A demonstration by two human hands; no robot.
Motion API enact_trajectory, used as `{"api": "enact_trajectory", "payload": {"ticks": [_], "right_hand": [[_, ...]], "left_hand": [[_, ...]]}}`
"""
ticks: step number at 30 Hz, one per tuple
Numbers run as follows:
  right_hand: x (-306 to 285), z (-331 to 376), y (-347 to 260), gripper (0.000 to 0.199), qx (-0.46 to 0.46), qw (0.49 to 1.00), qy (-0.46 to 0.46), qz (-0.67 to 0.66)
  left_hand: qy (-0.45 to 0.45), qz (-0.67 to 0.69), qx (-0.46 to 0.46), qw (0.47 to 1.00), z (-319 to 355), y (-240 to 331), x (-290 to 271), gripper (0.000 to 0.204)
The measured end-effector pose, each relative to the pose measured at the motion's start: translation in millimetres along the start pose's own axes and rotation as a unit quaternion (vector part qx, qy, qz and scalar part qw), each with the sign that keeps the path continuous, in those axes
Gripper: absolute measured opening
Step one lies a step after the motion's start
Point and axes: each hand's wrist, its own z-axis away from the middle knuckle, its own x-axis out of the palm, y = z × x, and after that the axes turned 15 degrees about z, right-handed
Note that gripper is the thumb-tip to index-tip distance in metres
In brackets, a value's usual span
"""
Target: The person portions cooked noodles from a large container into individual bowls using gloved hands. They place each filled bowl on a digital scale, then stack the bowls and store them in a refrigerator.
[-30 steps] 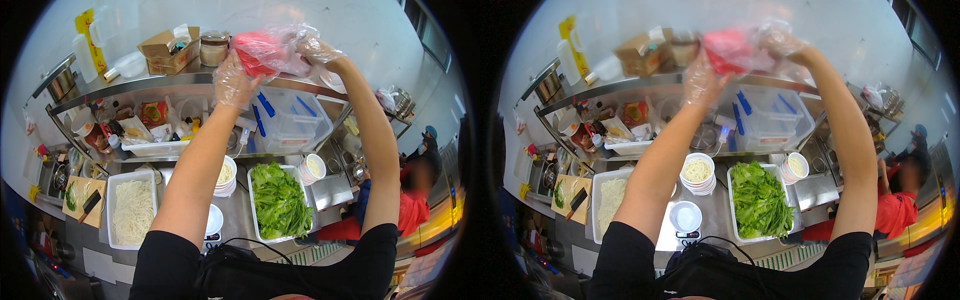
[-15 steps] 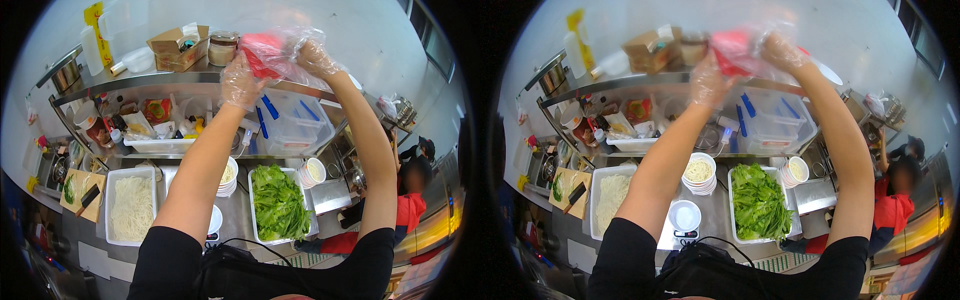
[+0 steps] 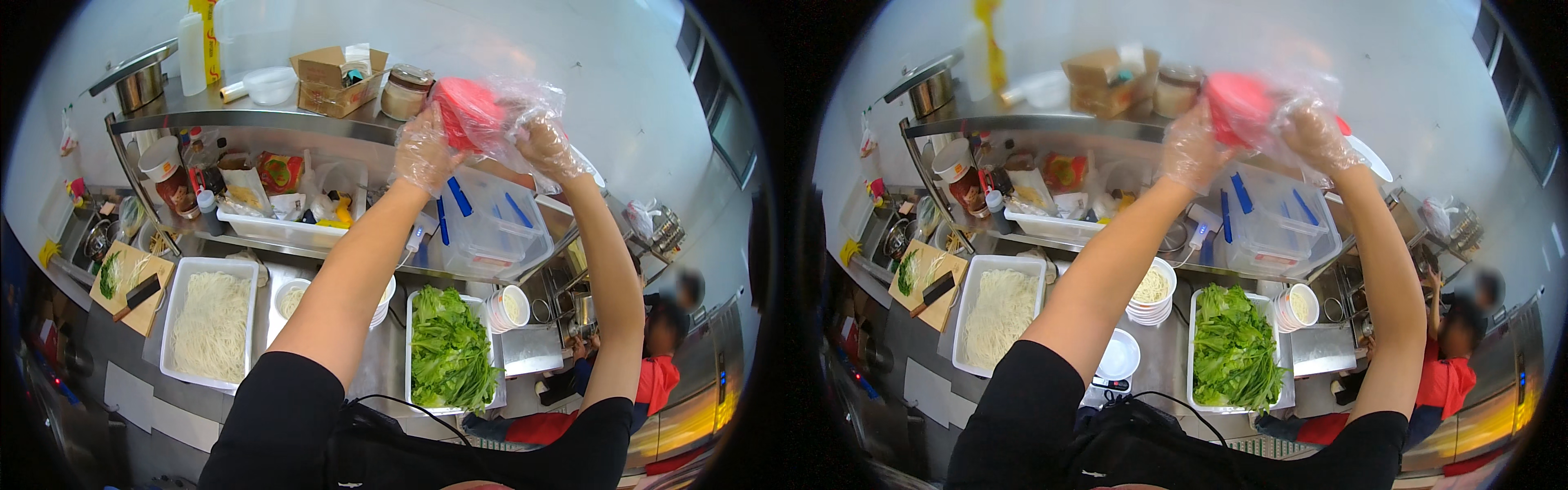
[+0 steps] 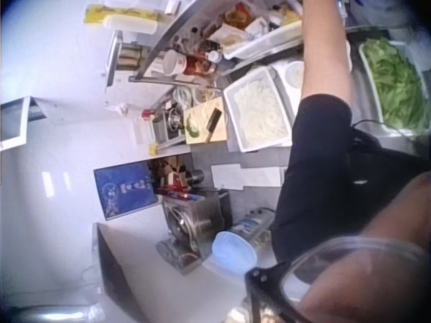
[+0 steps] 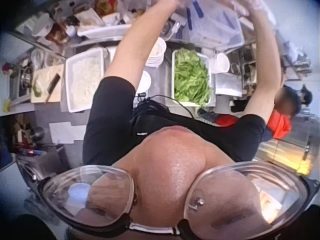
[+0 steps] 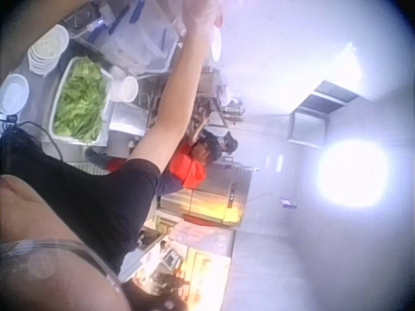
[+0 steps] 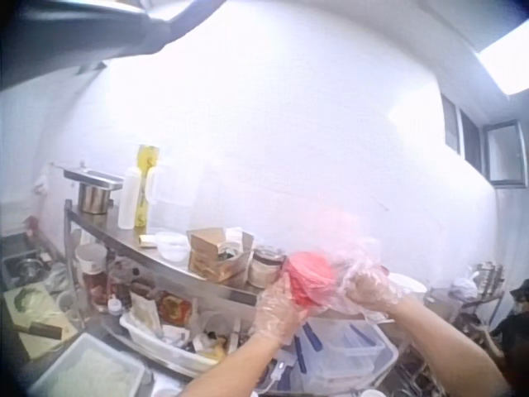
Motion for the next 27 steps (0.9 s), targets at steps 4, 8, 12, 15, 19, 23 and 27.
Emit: {"api": "enact_trajectory", "payload": {"ticks": [4,8,12,15,19,23,27], "right_hand": [[15,8,0,0.034,-0.058,0.977,0.046,0.201],[40,18,-3,0.013,-0.079,0.919,0.147,0.358],[37,30,-13,0.038,-0.013,0.963,0.094,0.252],[50,34,-14,0.036,0.019,0.962,0.110,0.250],[59,43,-6,0.035,-0.015,0.973,0.128,0.190],[56,31,6,0.033,-0.046,0.975,0.178,0.127],[52,21,18,0.033,0.064,0.989,0.129,-0.042]], "left_hand": [[0.001,-0.016,0.005,1.000,0,0,3,0.110],[0.003,-0.020,-0.009,1.000,2,0,3,0.110],[-0.002,-0.028,-0.001,1.000,1,-2,3,0.109],[-0.014,-0.025,-0.005,1.000,0,-1,1,0.108],[-0.012,-0.018,-0.011,1.000,1,1,1,0.107],[-0.003,0.009,-0.006,1.000,2,-3,1,0.109],[0.048,0.034,0.025,0.998,1,-4,10,0.101]]}}
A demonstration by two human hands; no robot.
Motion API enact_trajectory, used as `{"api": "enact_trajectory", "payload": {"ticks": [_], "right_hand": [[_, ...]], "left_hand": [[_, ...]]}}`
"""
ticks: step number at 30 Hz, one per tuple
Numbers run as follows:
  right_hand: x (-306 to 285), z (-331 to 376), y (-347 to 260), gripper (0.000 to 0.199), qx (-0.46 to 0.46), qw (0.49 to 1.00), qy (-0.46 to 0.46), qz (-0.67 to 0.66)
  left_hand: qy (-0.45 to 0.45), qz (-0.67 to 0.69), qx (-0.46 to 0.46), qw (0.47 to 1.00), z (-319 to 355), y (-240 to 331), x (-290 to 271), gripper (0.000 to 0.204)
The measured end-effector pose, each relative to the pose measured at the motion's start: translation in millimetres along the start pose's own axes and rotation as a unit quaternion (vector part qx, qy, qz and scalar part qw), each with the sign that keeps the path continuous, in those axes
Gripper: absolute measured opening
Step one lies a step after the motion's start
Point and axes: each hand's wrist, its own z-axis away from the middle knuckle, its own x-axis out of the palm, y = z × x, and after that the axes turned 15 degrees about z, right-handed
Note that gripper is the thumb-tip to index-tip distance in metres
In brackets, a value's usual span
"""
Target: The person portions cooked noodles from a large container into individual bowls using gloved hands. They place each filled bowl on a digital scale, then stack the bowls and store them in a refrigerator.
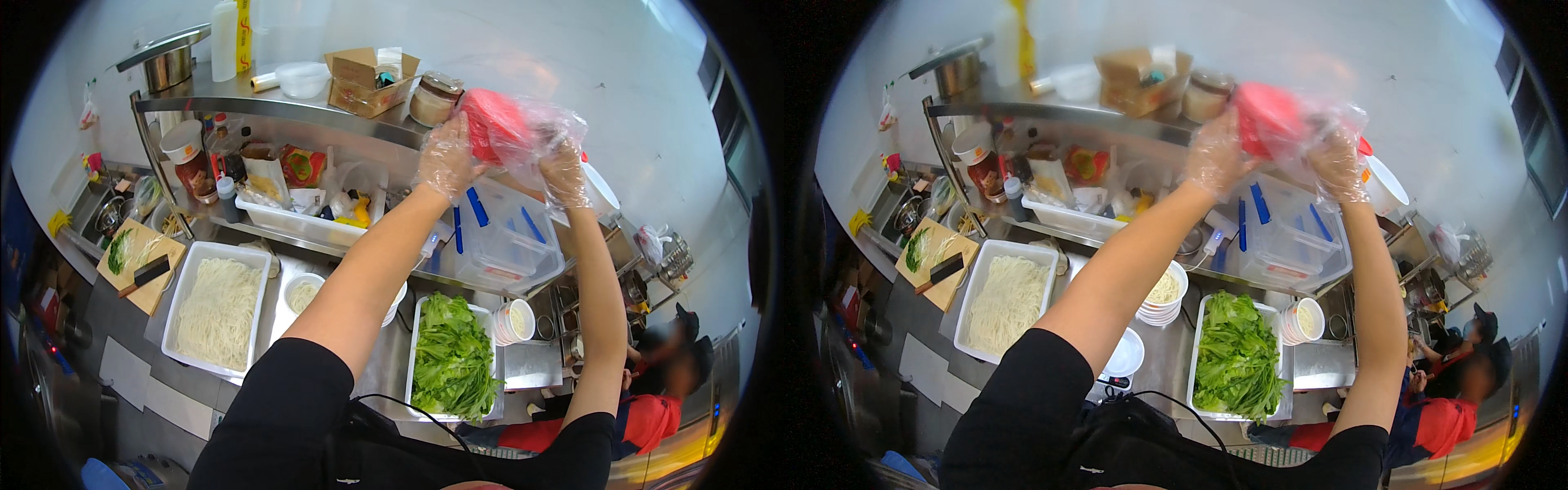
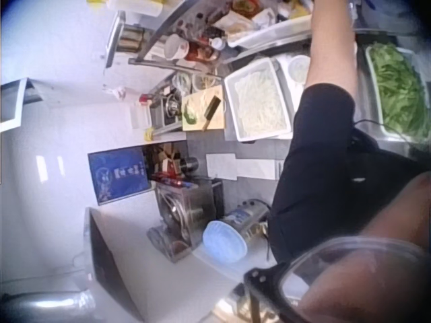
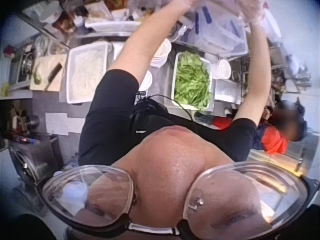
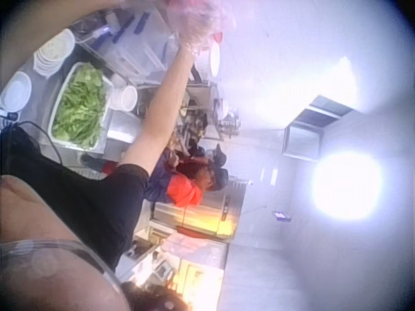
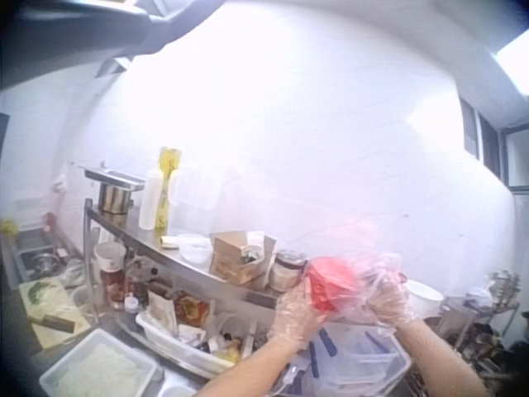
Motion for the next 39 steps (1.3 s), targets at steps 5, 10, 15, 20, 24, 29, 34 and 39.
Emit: {"api": "enact_trajectory", "payload": {"ticks": [5,10,15,20,24,29,34,39], "right_hand": [[-31,-14,-29,0.026,0.003,0.996,-0.077,-0.044],[-24,-17,-15,0.021,-0.111,0.977,-0.067,0.170],[3,-18,-15,0.029,-0.120,0.945,-0.043,0.300],[-35,-33,-3,0.028,-0.006,0.999,-0.039,0.013],[-99,-20,-7,0.022,-0.024,0.996,0.022,0.085],[-204,67,-11,0.023,0.206,0.967,0.135,0.072],[-182,137,-98,0.024,0.469,0.790,0.332,-0.213],[-57,267,-179,0.027,0.576,0.752,0.125,-0.295]], "left_hand": [[0.122,-0.009,0.103,0.987,2,-2,-2,0.086],[0.093,-0.005,0.057,0.994,4,-4,0,0.091],[0.062,-0.046,0.032,0.996,10,-9,8,0.106],[0.015,-0.060,-0.004,0.998,12,-8,-10,0.111],[-0.018,-0.093,-0.023,0.995,16,-16,-13,0.115],[-0.034,-0.004,-0.011,0.999,7,7,13,0.107],[0.106,-0.024,0.159,0.981,-3,14,-51,0.052],[0.015,-0.026,0.087,0.996,42,29,-26,0.073]]}}
